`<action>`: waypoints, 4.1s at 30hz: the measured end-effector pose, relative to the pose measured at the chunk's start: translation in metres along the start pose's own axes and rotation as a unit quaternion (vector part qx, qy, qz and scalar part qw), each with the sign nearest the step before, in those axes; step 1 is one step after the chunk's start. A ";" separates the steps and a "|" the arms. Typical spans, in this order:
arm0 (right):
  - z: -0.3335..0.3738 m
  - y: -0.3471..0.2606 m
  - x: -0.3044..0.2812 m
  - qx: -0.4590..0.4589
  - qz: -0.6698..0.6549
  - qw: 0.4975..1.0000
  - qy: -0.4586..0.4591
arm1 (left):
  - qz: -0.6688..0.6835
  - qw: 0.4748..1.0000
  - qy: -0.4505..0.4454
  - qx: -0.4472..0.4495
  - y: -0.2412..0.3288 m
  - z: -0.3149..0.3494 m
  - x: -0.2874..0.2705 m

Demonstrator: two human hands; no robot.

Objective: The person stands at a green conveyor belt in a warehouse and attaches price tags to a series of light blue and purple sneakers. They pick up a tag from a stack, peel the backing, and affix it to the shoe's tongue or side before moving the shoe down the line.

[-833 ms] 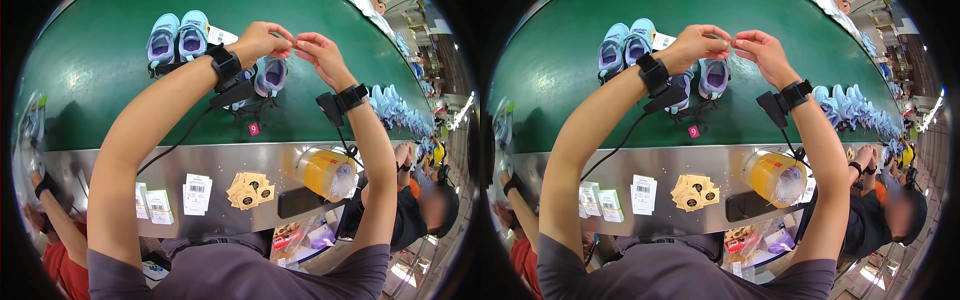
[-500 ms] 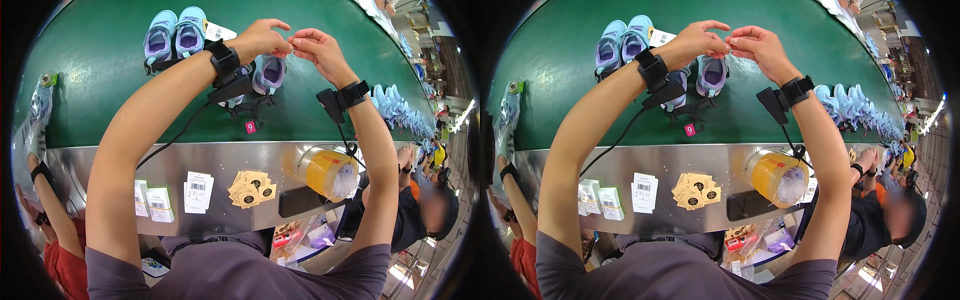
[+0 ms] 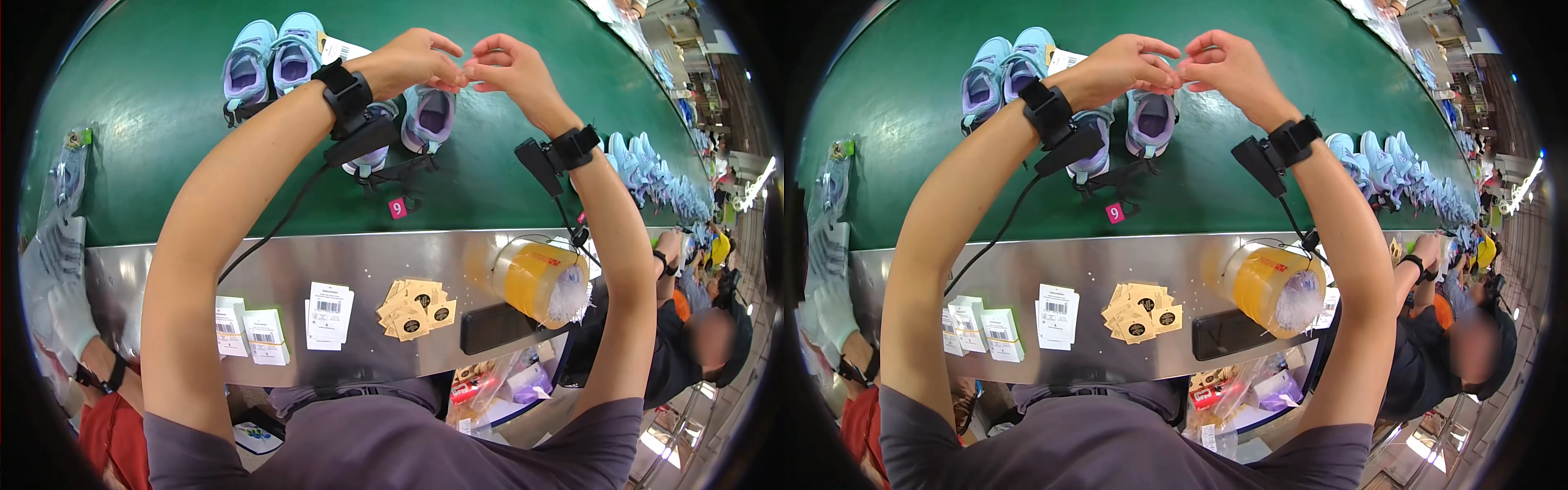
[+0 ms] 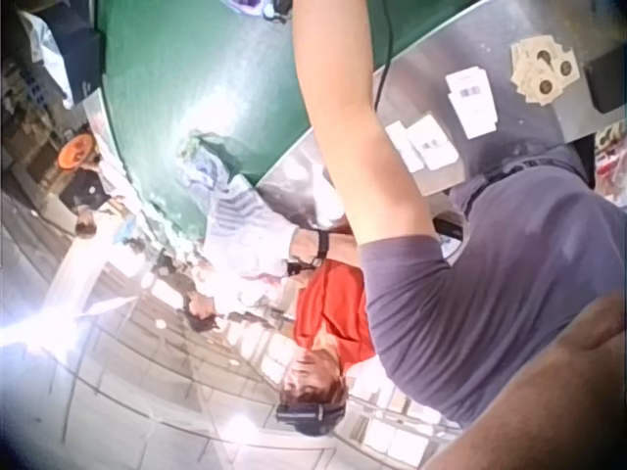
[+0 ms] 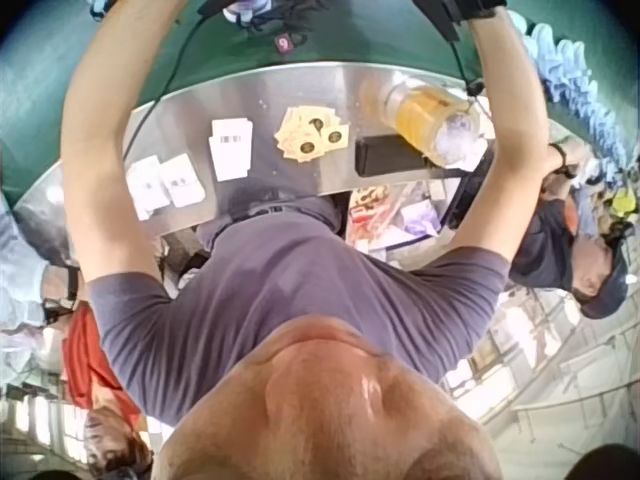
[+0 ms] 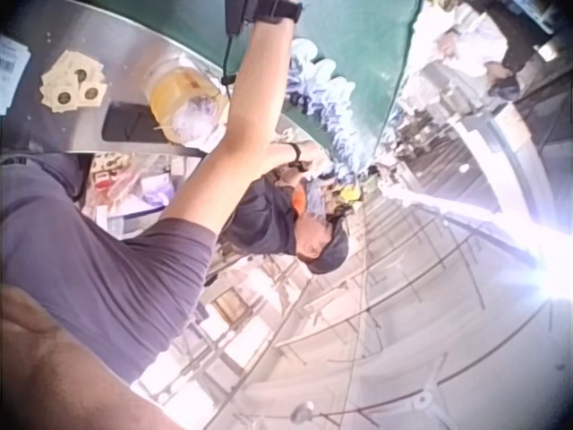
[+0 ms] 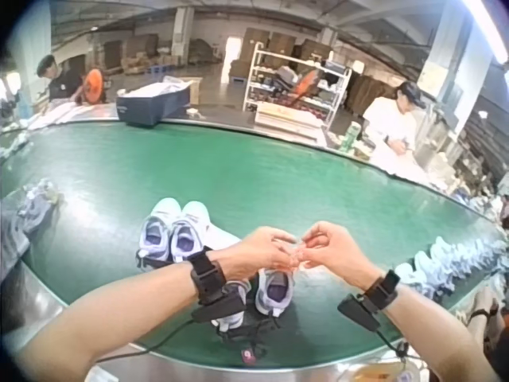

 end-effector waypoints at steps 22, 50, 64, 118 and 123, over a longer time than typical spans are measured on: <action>0.242 -0.061 -0.108 -0.091 0.425 0.900 -0.015 | -0.385 0.864 -0.132 0.297 0.028 0.098 0.111; 0.369 0.018 0.057 -0.038 0.195 0.973 0.115 | -0.337 0.920 0.143 0.144 -0.029 0.258 0.114; 0.340 0.051 0.113 0.104 0.158 0.976 0.109 | -0.598 0.758 0.259 -0.011 -0.097 0.320 0.043; 0.364 -0.012 0.119 -0.058 -0.077 0.959 0.268 | -0.013 0.974 0.207 0.089 -0.064 0.339 0.139; 0.366 -0.007 0.115 0.002 -0.160 0.964 0.213 | -0.024 0.975 0.192 0.107 -0.070 0.339 0.138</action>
Point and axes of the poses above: each hand's wrist, its own z-axis away from the middle knuckle, its own x-axis out of the palm, y = z × x, the point moved 2 cm from there along -z, towards the middle knuckle, and after that the axes turned 9 degrees about y, right-handed, at the moved point
